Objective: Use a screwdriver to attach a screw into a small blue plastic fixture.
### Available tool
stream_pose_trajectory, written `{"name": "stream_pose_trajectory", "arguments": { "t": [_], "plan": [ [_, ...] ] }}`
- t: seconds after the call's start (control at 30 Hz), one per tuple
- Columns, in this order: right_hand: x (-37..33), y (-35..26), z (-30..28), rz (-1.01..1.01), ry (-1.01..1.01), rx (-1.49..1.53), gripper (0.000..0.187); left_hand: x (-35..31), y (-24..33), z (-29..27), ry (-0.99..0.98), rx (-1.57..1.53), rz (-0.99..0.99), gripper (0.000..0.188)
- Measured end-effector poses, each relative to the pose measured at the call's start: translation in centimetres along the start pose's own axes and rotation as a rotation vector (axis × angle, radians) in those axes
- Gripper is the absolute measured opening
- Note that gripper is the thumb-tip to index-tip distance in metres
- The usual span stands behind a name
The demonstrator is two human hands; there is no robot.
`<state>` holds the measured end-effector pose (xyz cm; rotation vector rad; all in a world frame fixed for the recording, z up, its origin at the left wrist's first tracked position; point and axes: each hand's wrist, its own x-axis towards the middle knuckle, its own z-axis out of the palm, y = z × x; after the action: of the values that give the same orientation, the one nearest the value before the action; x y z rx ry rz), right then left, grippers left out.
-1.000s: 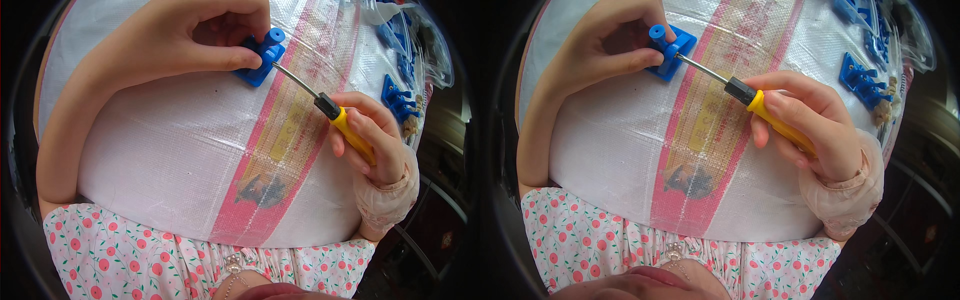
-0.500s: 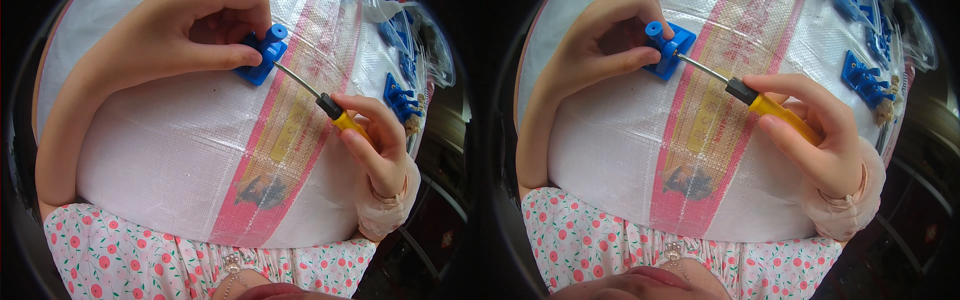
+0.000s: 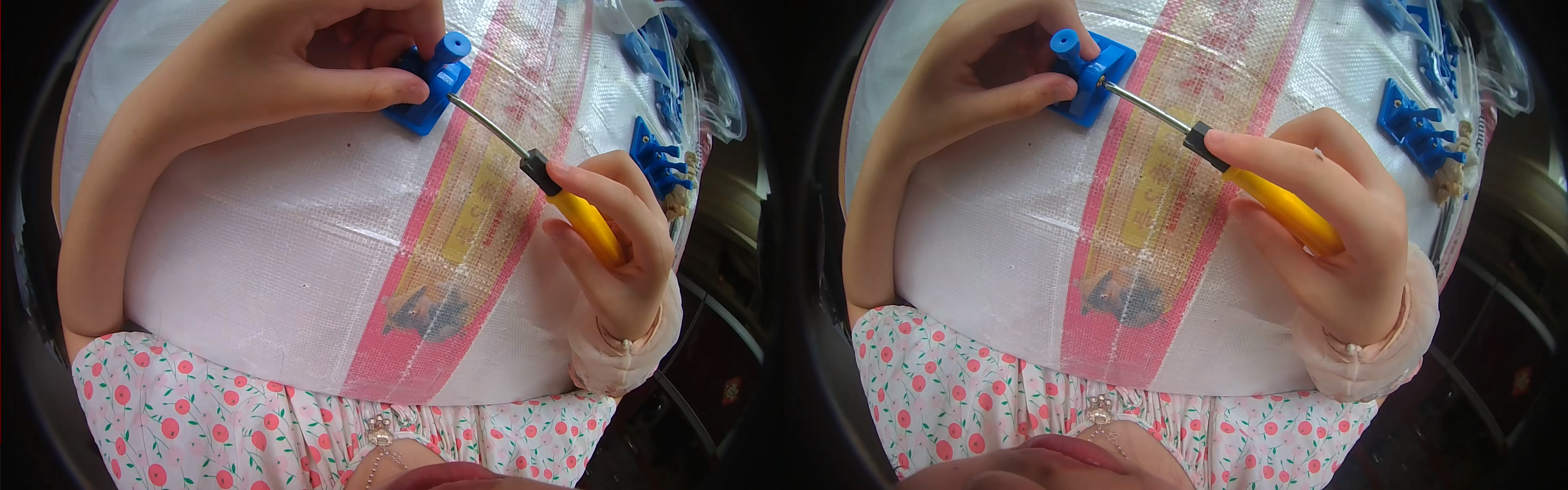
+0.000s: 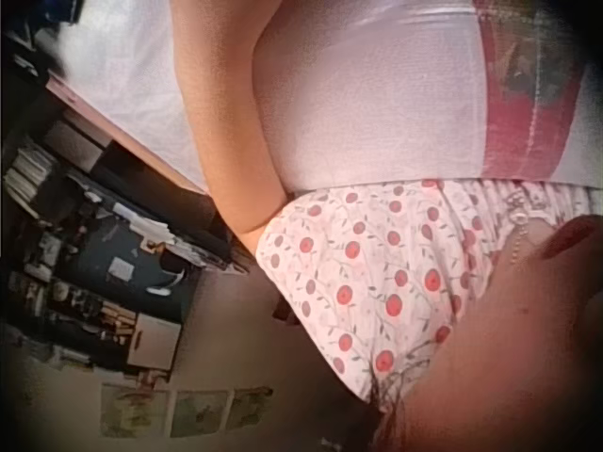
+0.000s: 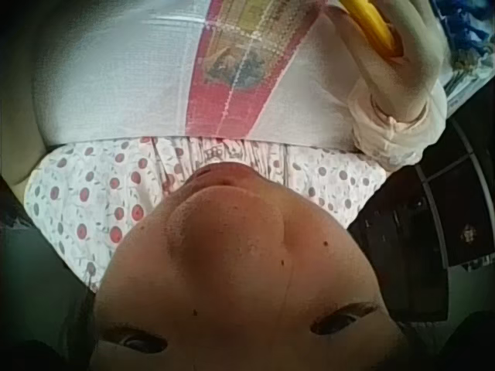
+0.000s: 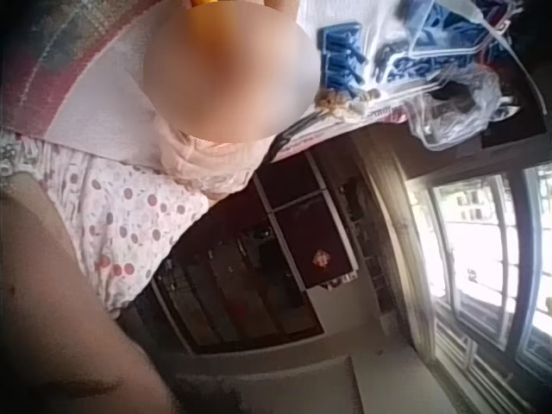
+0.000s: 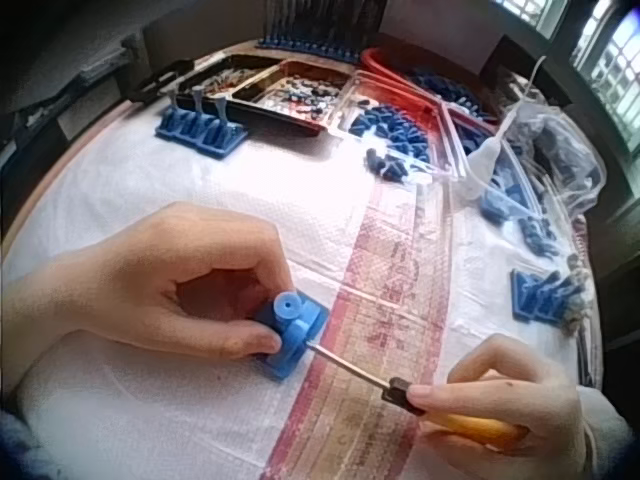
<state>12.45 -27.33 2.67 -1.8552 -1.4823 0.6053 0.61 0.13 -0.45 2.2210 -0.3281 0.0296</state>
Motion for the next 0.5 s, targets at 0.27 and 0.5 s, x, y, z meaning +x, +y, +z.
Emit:
{"name": "stream_pose_trajectory", "arguments": {
  "t": [0.27,0.5],
  "plan": [
    [-0.21,-0.77,0.88,-0.09,0.097,-0.317,0.046,-0.07,0.51,-0.14,0.017,0.012,0.003,0.018],
    [-0.14,-0.87,0.87,-0.109,0.097,-0.353,0.046,-0.26,0.28,-0.2,0.054,0.023,0.065,0.02]
  ]
}}
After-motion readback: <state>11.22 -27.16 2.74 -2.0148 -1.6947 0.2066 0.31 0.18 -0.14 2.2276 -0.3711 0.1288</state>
